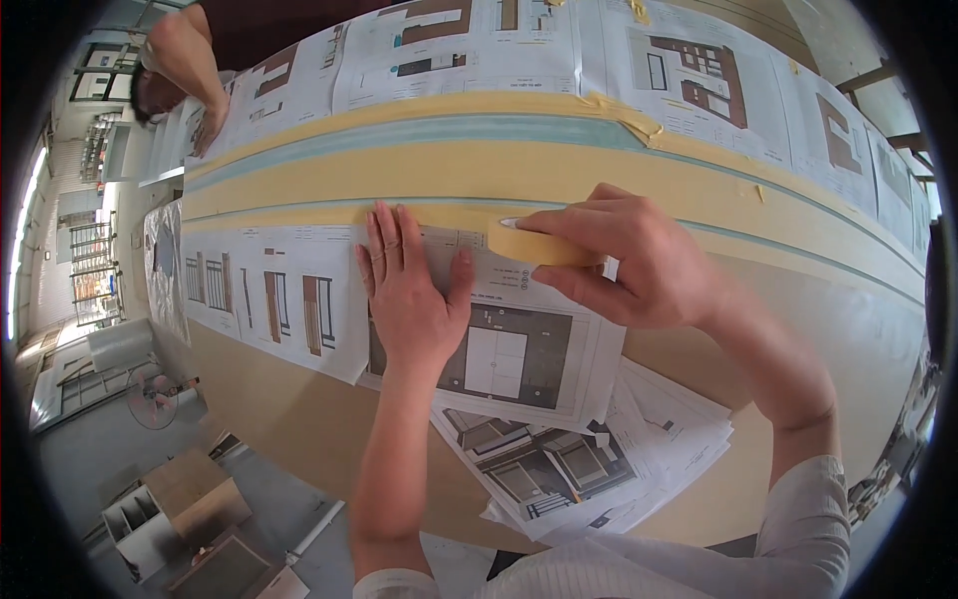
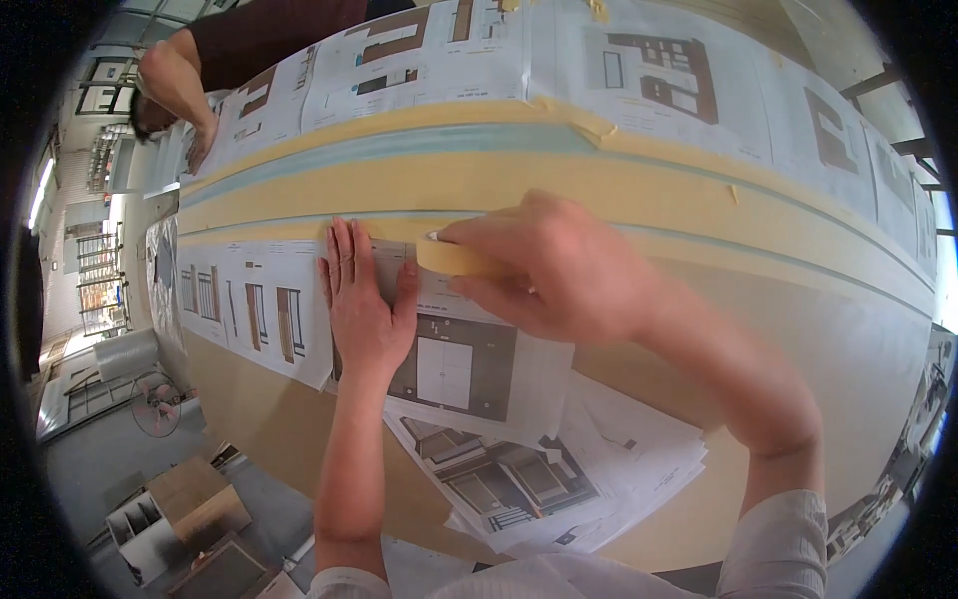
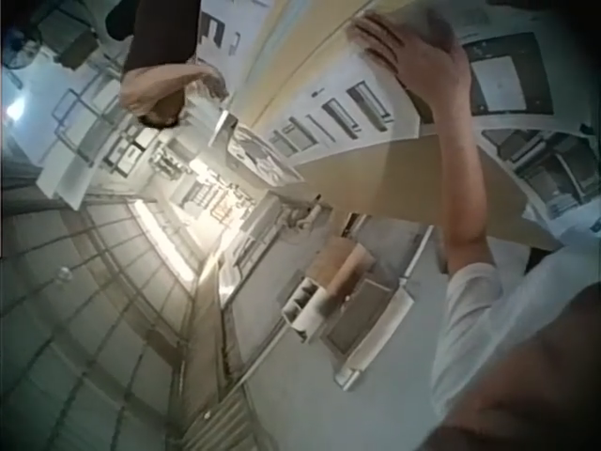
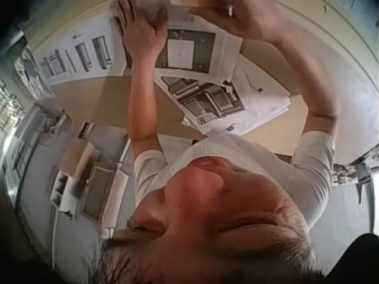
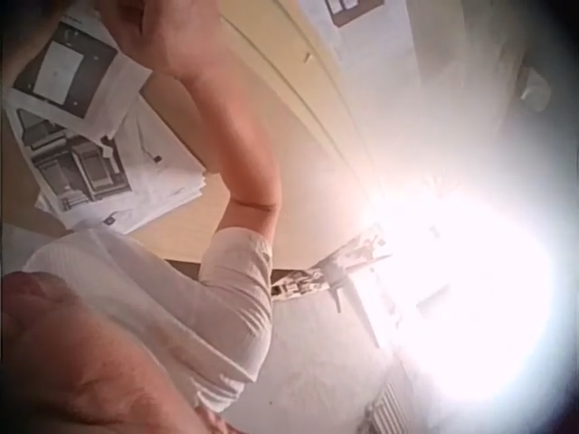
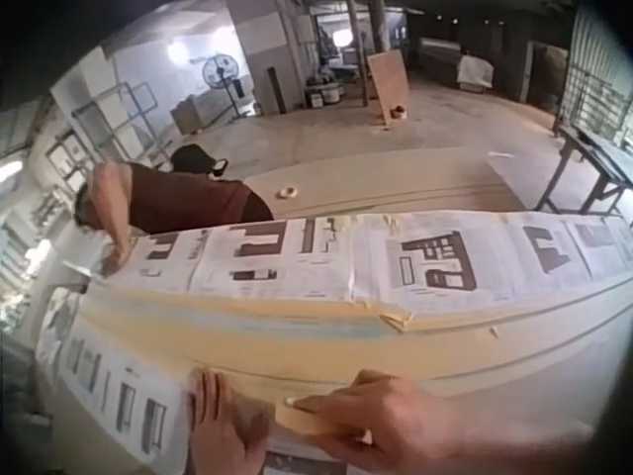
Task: Taping design blueprints and technical documents onto a manufacturing work table.
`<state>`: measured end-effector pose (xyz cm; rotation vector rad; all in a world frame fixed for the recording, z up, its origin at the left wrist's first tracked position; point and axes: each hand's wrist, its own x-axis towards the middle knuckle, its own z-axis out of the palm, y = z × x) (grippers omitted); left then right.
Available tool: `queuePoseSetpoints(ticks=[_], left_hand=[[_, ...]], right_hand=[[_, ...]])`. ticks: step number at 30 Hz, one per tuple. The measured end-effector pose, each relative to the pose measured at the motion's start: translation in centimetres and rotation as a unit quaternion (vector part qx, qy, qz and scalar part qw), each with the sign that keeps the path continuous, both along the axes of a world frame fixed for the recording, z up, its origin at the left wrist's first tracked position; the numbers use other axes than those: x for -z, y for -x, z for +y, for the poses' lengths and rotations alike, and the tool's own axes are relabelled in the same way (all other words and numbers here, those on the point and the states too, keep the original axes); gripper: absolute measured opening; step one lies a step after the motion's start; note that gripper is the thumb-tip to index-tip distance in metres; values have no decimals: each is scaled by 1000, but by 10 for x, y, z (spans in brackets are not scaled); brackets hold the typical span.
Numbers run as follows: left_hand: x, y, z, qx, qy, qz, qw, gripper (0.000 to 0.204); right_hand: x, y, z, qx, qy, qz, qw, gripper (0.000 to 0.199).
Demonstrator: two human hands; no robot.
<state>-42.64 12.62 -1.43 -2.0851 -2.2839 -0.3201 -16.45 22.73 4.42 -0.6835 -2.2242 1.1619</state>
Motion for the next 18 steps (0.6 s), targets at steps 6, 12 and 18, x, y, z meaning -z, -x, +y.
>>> queuePoseSetpoints(ticks=[6,12,18], left_hand=[[0,2,-2,1,-10,-18,1000,82],[0,2,-1,8,-12,-15,1000,80],[-1,0,0,6,-25,-34,999,81]], right_hand=[[-3,1,-4,0,11,22,1000,39],[-8,-4,0,21,51,-26,998,38],[-13,-15,3,59,67,-50,995,39]])
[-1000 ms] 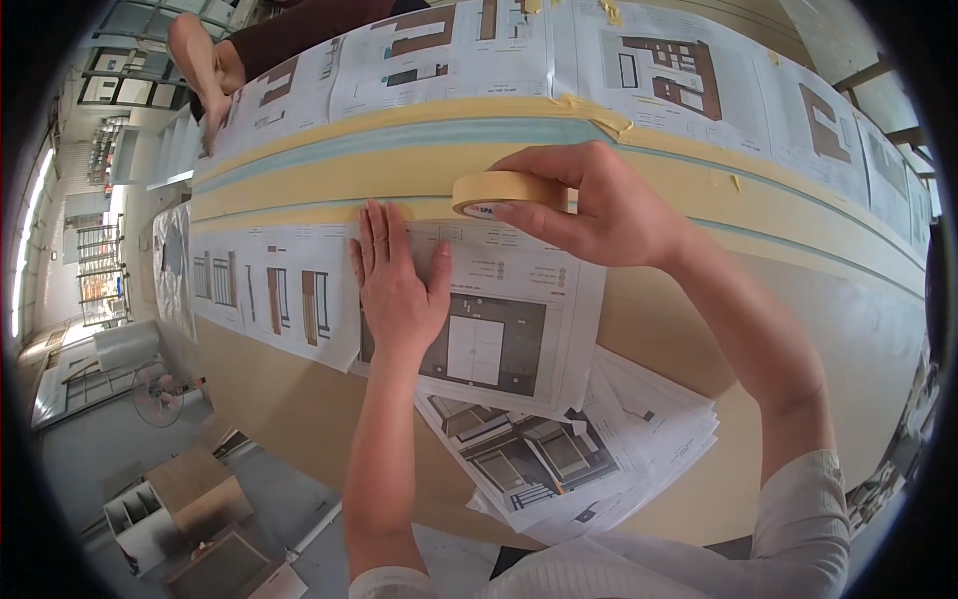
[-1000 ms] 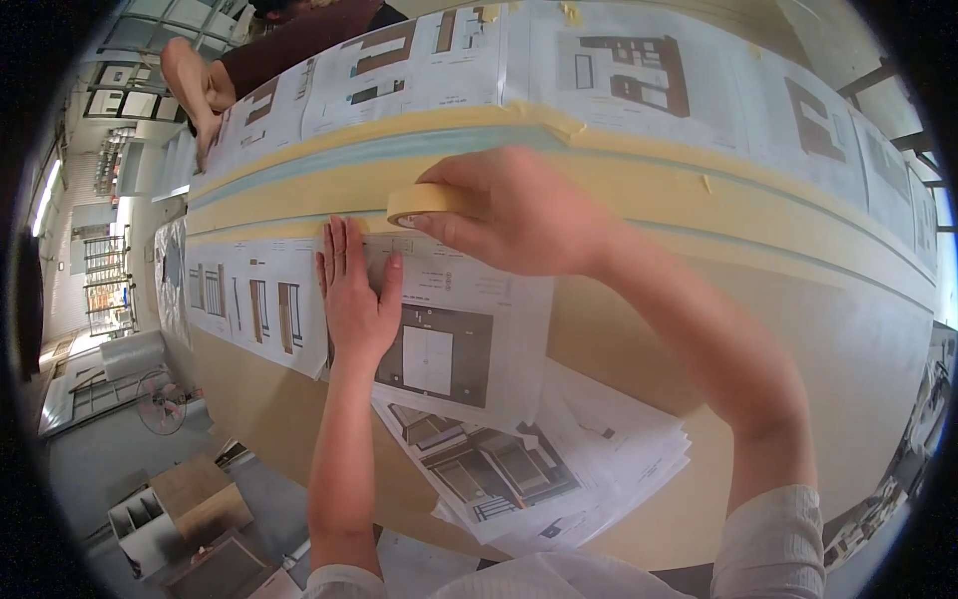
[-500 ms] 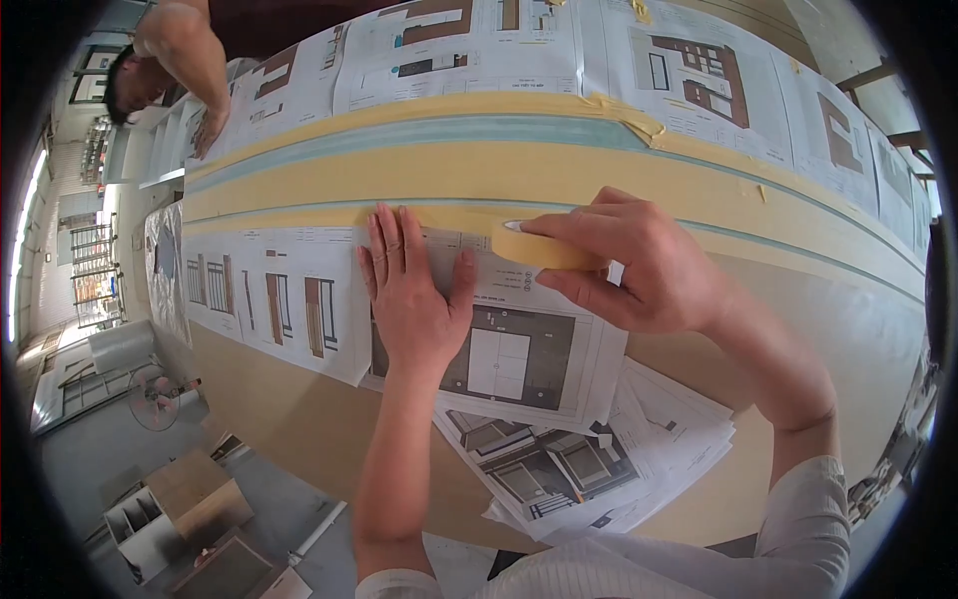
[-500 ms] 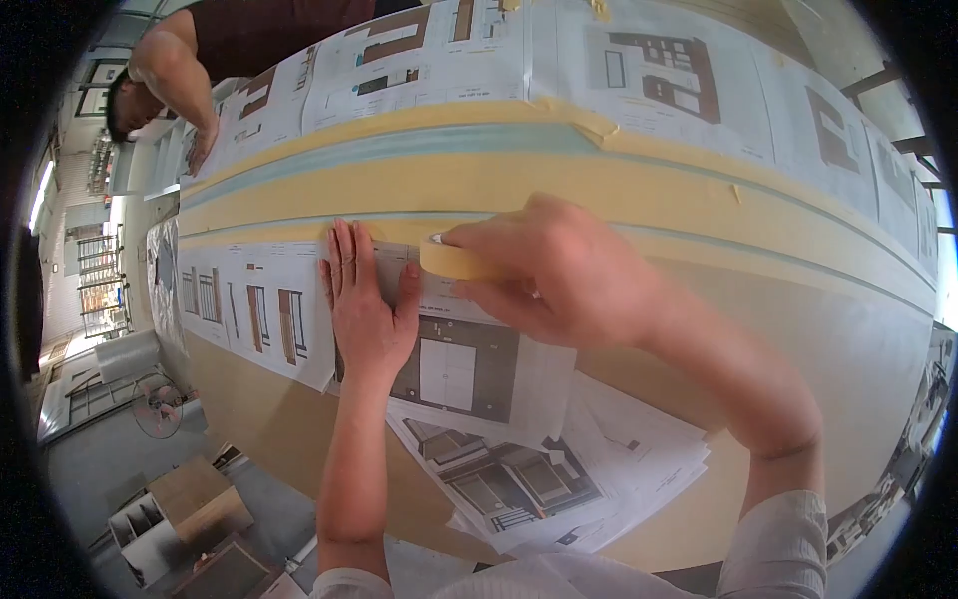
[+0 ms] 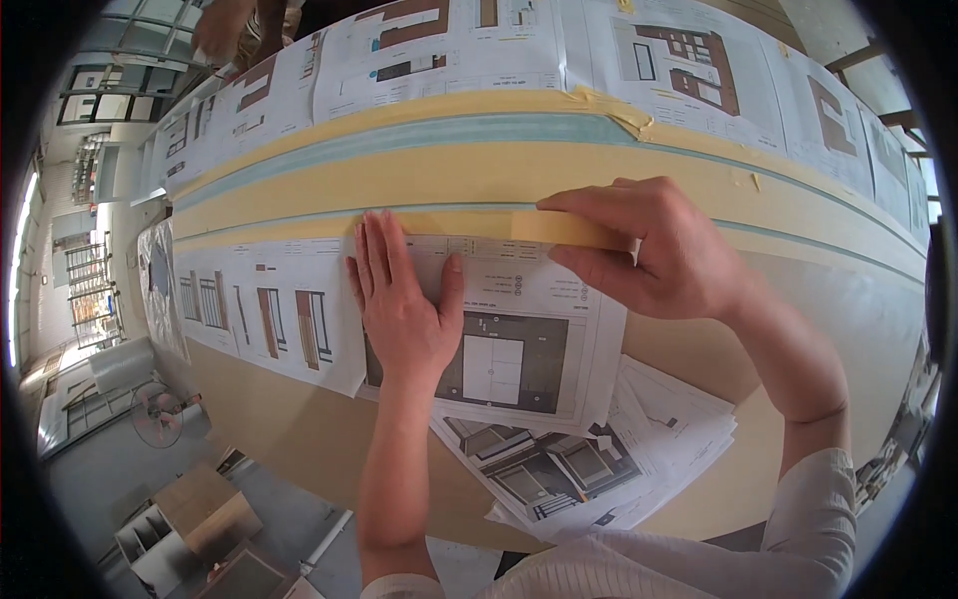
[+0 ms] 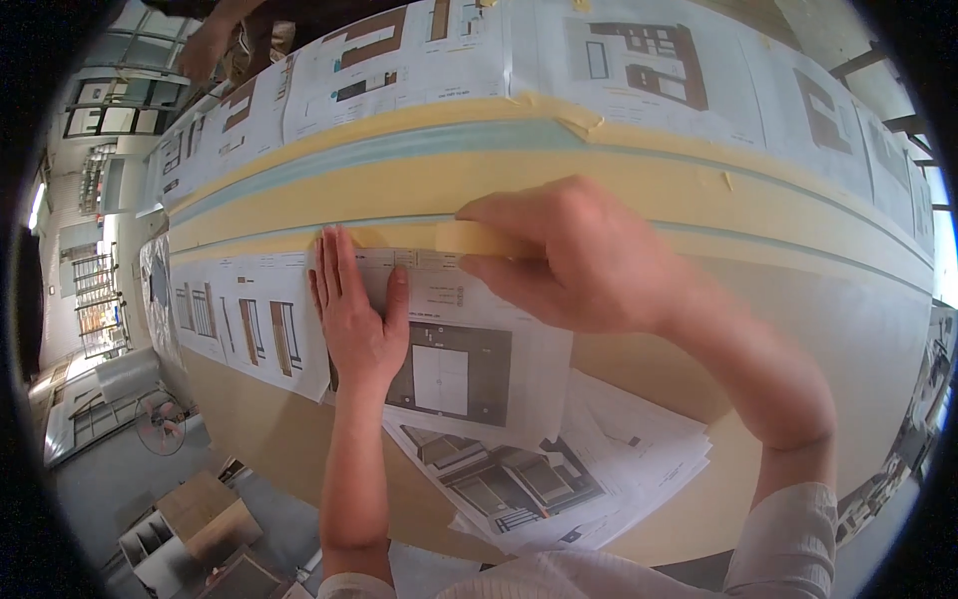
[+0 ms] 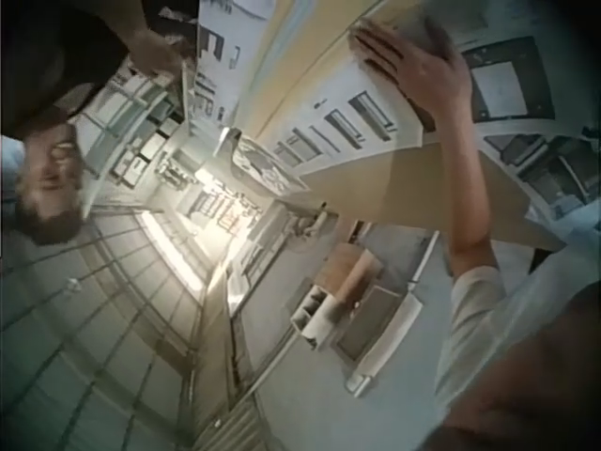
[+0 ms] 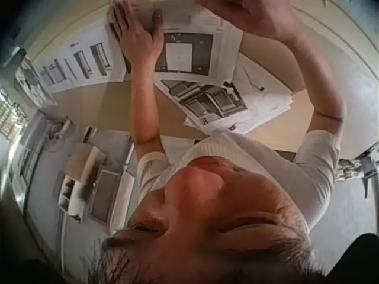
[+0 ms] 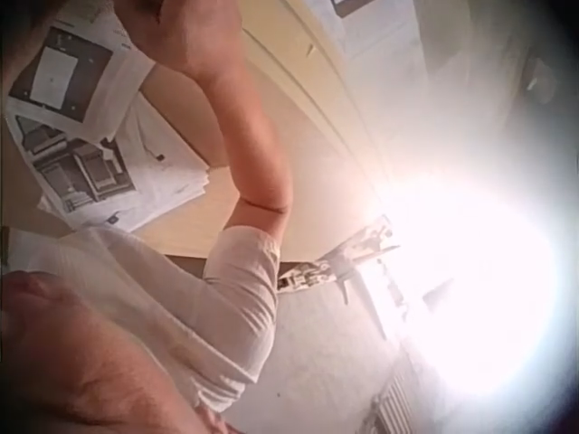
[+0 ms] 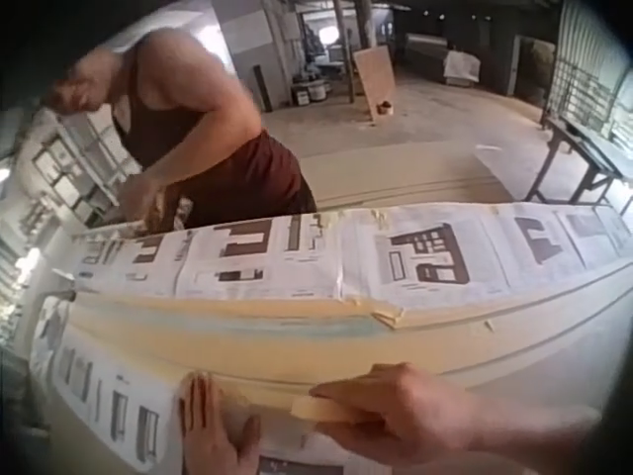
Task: Taping design blueprints and technical documents onto a manufacturing work table.
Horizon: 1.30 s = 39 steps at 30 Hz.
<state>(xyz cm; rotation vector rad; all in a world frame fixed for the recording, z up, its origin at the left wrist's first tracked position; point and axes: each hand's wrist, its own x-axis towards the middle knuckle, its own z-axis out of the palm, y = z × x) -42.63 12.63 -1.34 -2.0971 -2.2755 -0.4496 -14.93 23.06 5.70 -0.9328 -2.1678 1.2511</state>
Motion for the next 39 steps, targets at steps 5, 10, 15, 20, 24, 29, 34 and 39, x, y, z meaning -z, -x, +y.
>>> queuePoseSetpoints(ticks=[5,10,15,20,24,29,34,39], left_hand=[[-1,2,-1,1,21,32,999,78],[1,0,0,-3,22,50,998,75],[2,0,-1,-6,16,48,999,74],[2,-1,-1,-14,15,53,998,74],[3,-1,0,-18,19,56,998,74],[6,-1,0,-21,19,56,998,74],[5,-2,0,-22,22,55,998,74],[5,-2,0,-17,16,52,998,73]], right_hand=[[-9,-12,2,9,-26,-18,999,38],[-21,-29,15,-39,-143,-66,987,38],[-27,-33,18,-48,-148,-80,985,37],[-22,-42,13,-38,-96,-72,992,38],[-27,-44,21,-32,-157,-49,986,36],[-34,-45,20,-55,-197,-56,977,33],[-28,-50,16,-80,-231,-110,963,27],[-31,-52,7,-101,-215,-318,918,25]])
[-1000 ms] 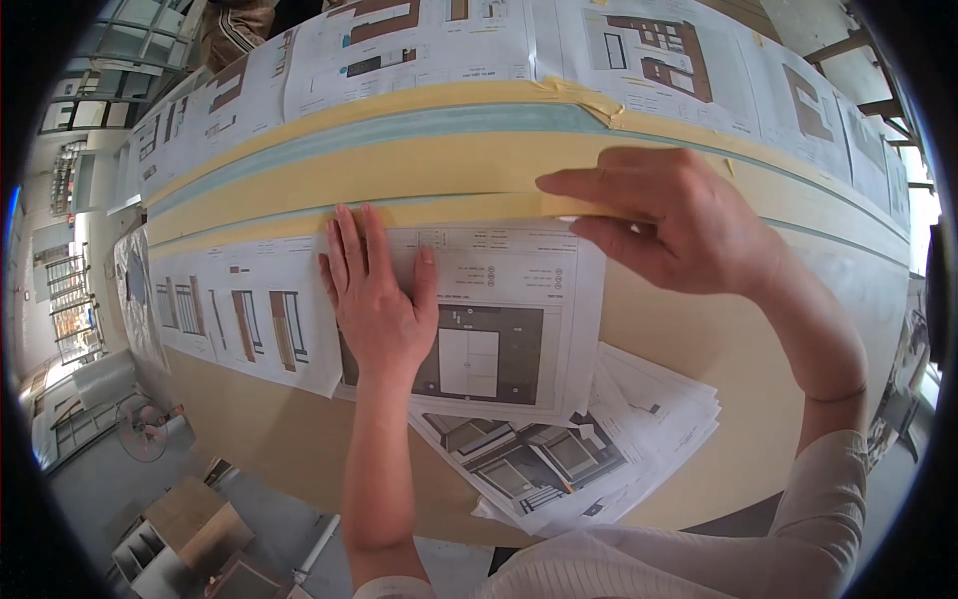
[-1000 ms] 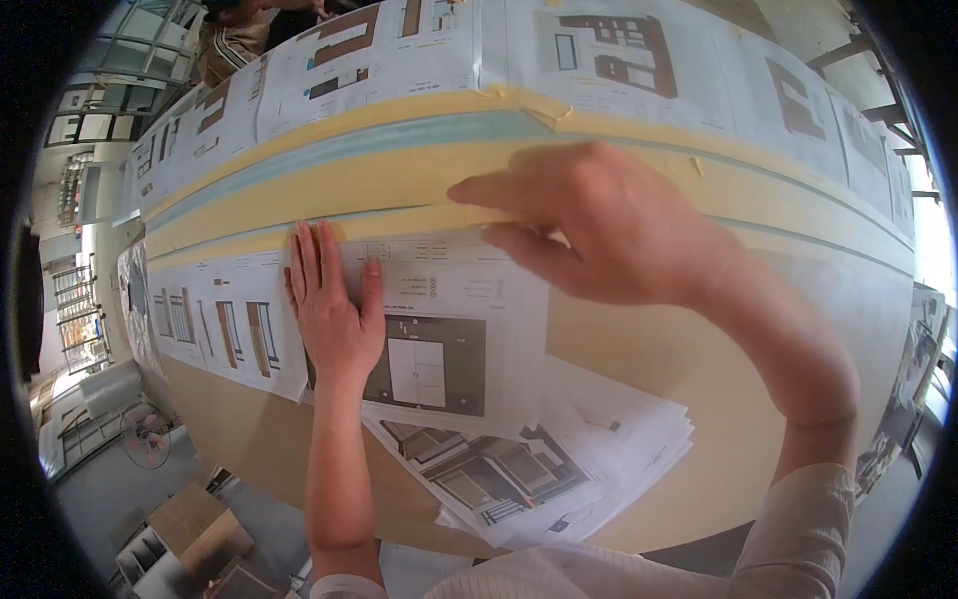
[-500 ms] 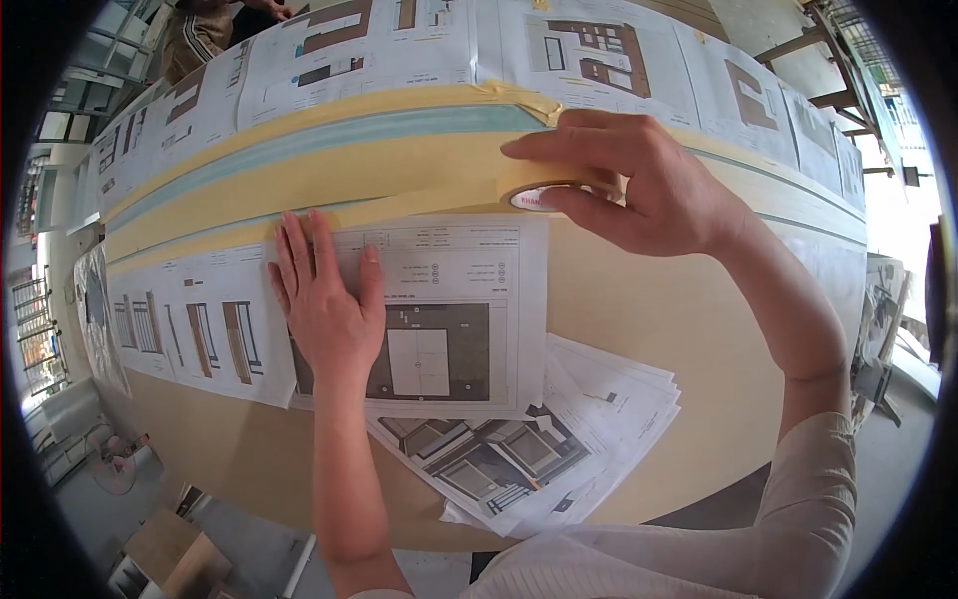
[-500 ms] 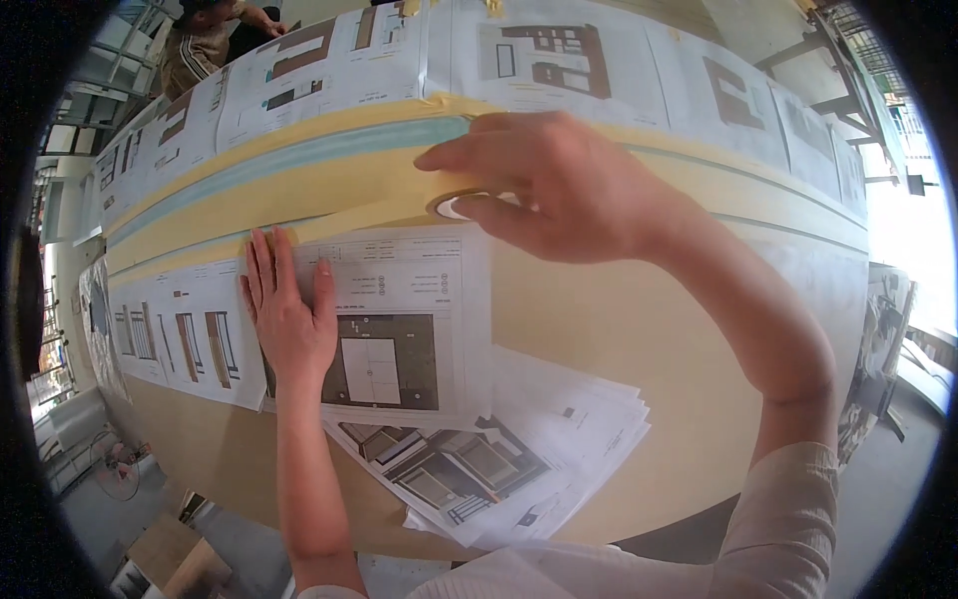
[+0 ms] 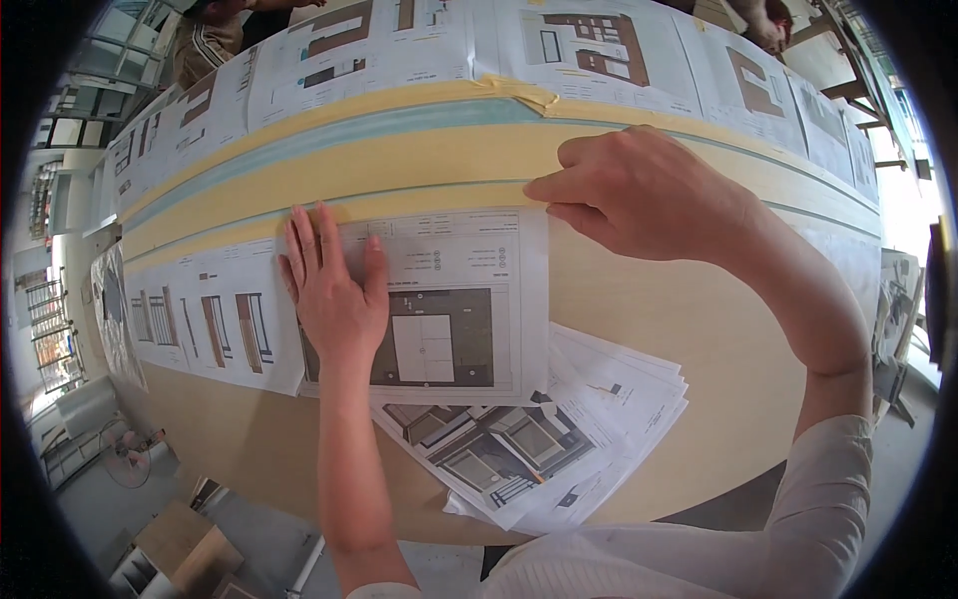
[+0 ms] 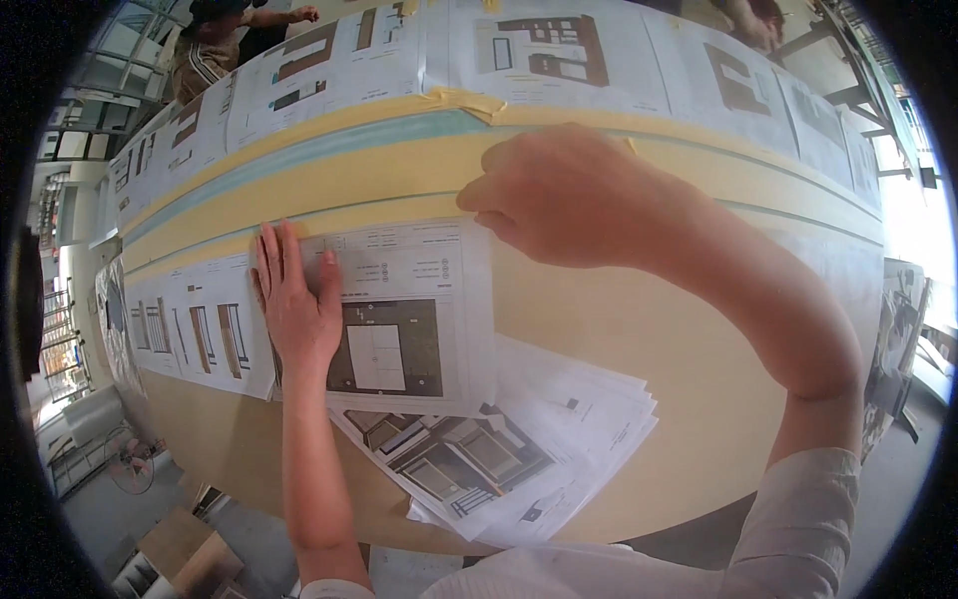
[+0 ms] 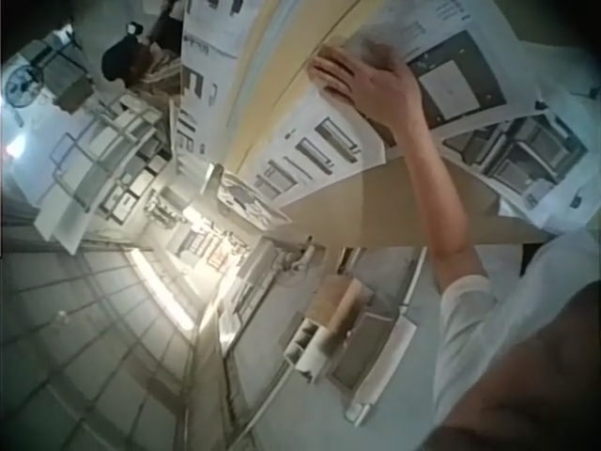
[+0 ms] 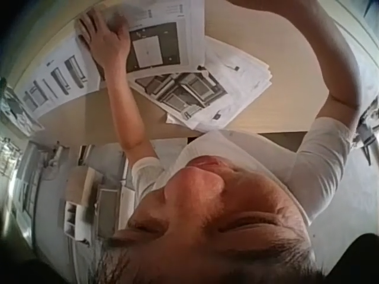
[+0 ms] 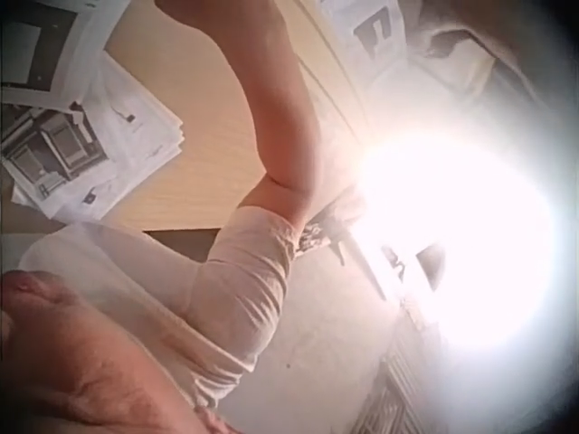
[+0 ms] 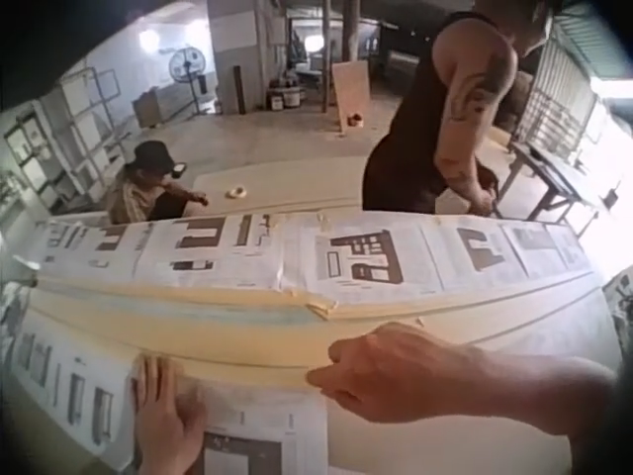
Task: Taping design blueprints and technical documents onto a manufacturing work table.
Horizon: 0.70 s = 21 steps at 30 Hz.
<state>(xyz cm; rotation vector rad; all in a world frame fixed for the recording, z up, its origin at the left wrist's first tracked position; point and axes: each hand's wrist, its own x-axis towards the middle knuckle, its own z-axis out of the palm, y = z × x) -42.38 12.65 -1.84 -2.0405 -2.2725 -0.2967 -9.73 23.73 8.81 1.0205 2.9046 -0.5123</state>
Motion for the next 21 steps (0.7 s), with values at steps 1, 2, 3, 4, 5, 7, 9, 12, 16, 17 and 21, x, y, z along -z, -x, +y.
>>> queuePoseSetpoints(ticks=[1,2,3,4,5,7,9,12,16,17,21], left_hand=[[1,0,0,-1,1,-5,1000,73],[1,1,0,2,-1,-6,1000,73],[1,2,0,0,2,-4,1000,73],[1,4,0,-1,5,-2,1000,73],[1,3,-1,1,4,-6,1000,73],[0,3,0,-2,3,3,1000,73],[1,5,-1,0,3,5,1000,73],[2,3,-1,-3,3,16,1000,72],[-4,-11,1,32,-39,11,999,61],[-7,-14,2,30,-37,15,999,61],[-10,-13,4,126,-45,-44,990,56]], right_hand=[[-1,0,-1,2,0,-1,1000,25],[-3,1,-1,0,16,-39,999,27],[-5,2,-1,-1,31,-78,996,29],[-7,3,0,2,30,-80,996,29],[-8,5,0,-3,23,-106,994,30],[-13,8,3,-7,17,-135,991,32],[-20,12,9,-15,37,-133,990,33],[-22,17,14,-6,55,-160,986,35],[-15,15,13,-8,51,-168,984,35],[-18,16,14,2,63,-173,983,36],[-11,14,14,-4,34,-146,989,36]])
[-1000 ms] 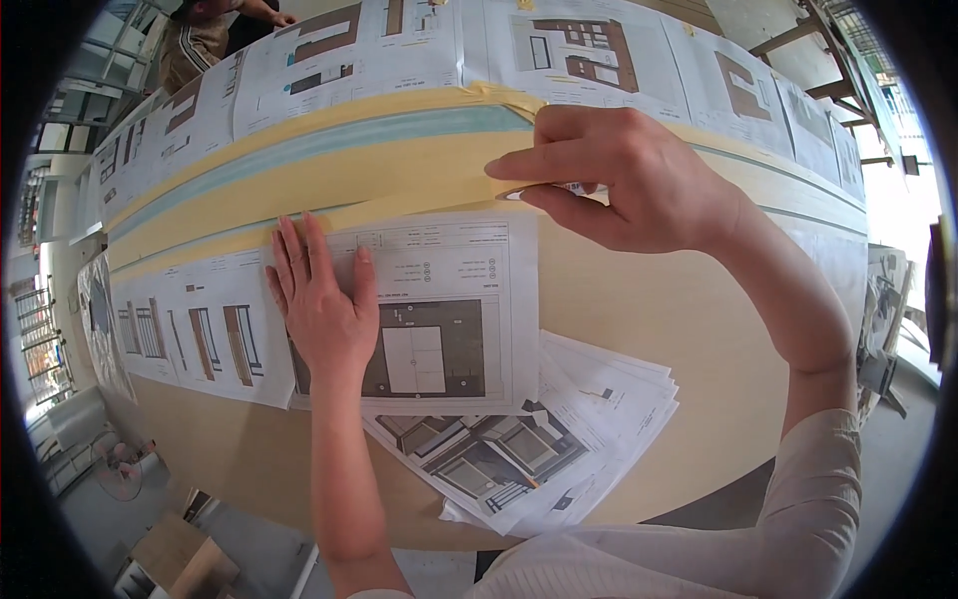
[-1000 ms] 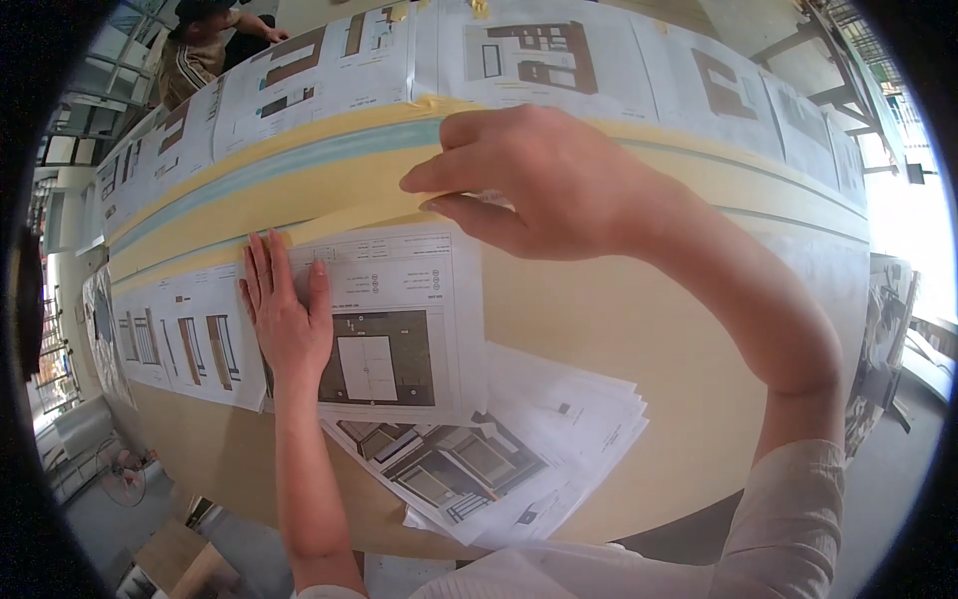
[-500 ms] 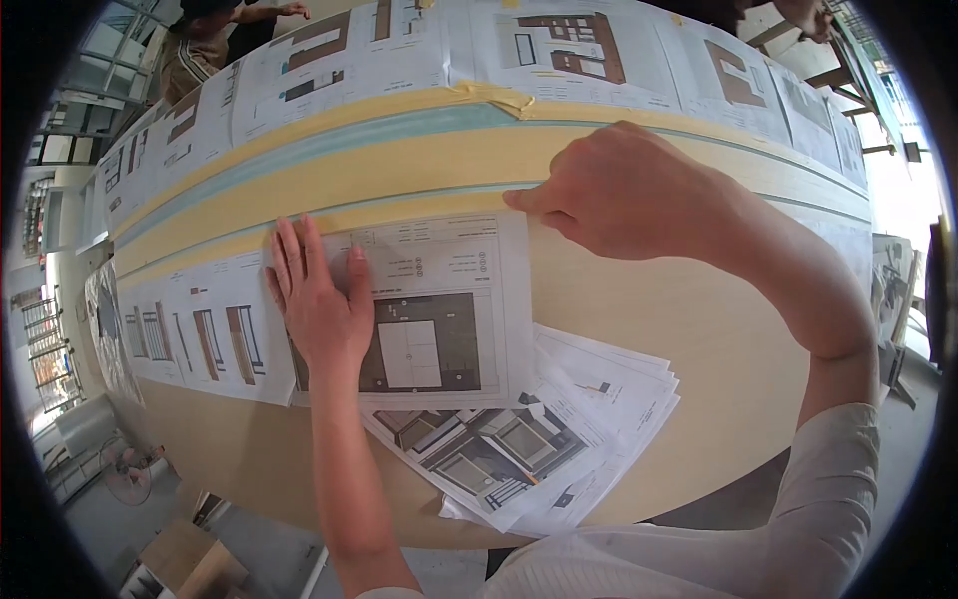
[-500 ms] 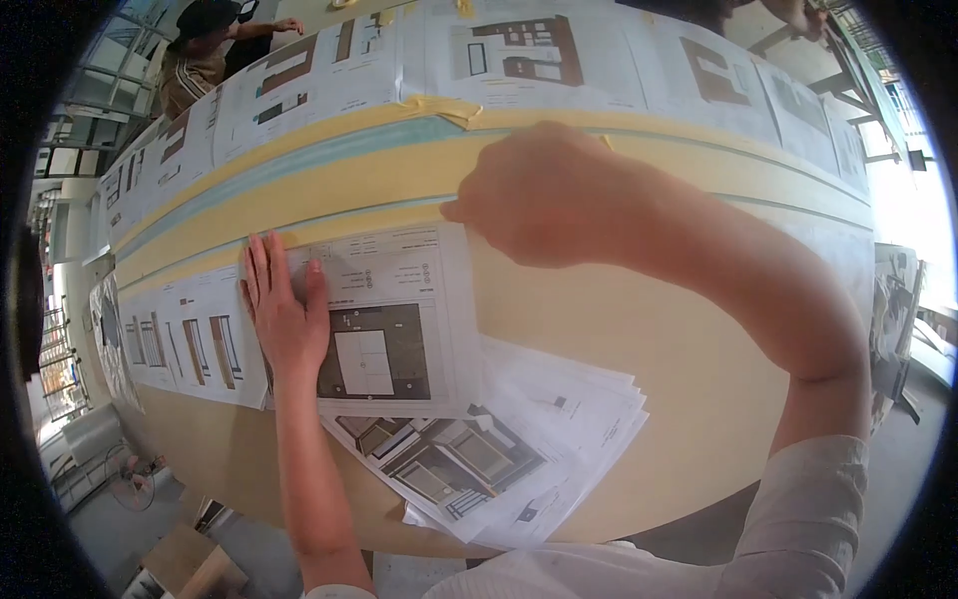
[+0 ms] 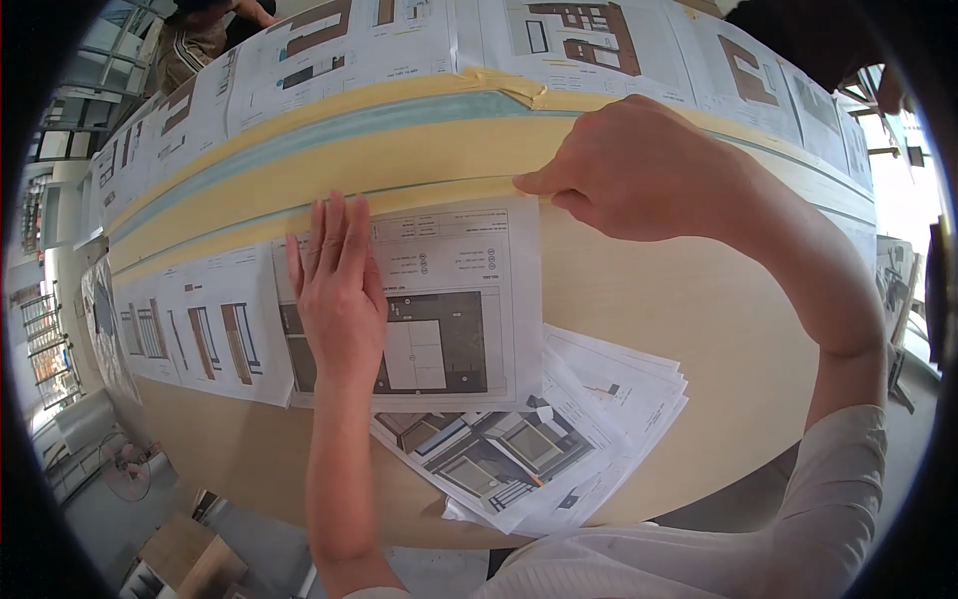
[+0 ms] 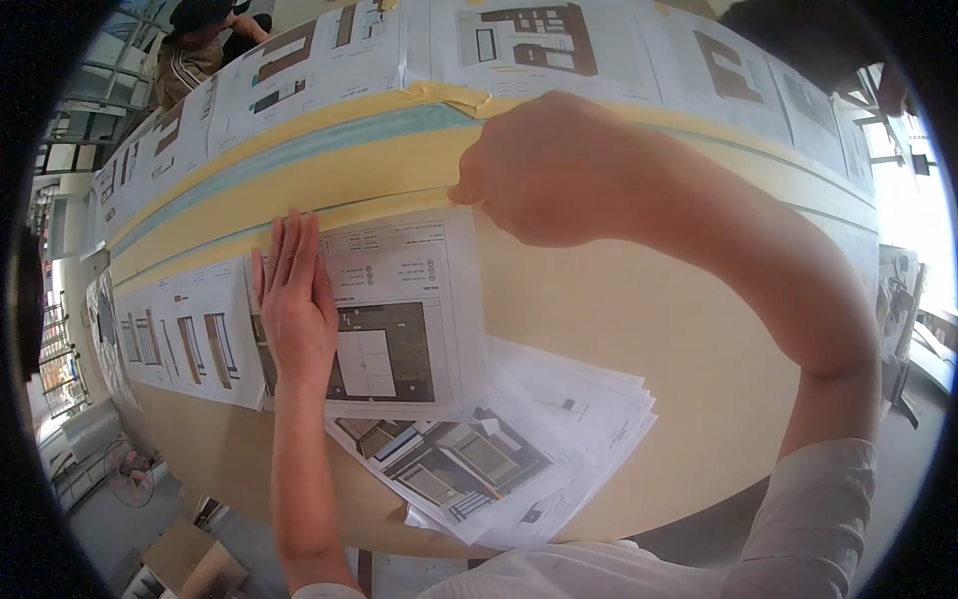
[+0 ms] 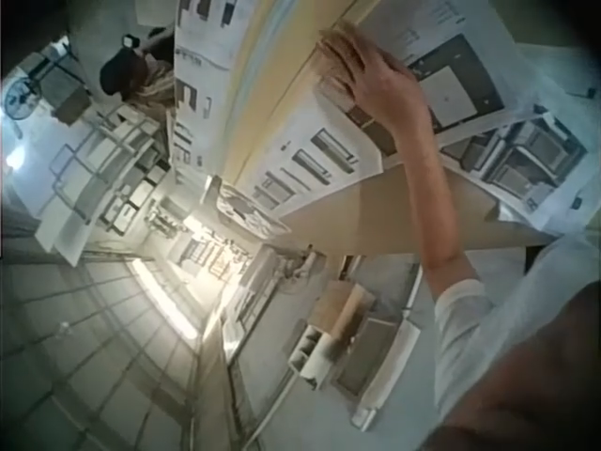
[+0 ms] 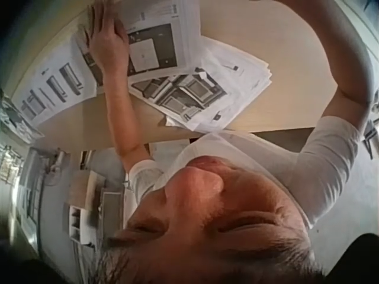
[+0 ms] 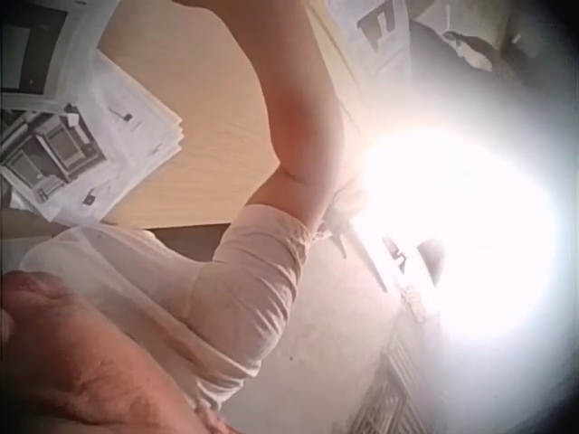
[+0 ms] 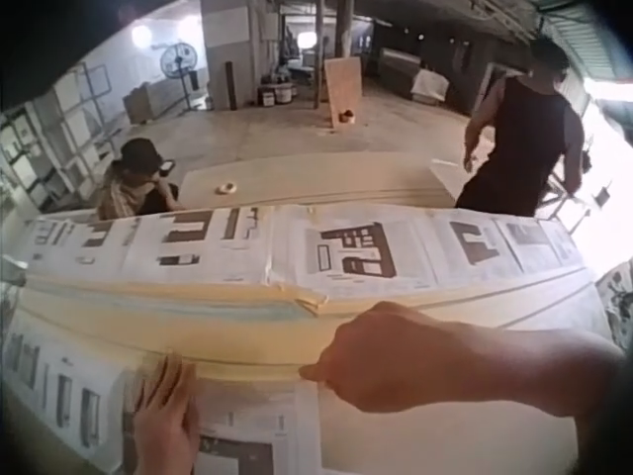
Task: Taping design blueprints and technical documents onto a manufacturing work table.
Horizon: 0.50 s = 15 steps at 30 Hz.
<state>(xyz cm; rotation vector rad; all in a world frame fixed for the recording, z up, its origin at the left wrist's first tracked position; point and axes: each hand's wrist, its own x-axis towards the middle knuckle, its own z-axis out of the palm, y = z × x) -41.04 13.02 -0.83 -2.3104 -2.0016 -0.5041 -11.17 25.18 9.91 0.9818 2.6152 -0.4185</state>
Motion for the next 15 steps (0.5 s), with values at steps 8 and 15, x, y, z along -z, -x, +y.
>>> queuePoseSetpoints(ticks=[8,15], left_hand=[[4,3,4,38,33,-16,999,57],[-1,0,5,36,31,-22,999,53]], right_hand=[[-3,-4,-2,11,-3,18,1000,35],[2,-7,-6,-23,-12,2,1000,38]])
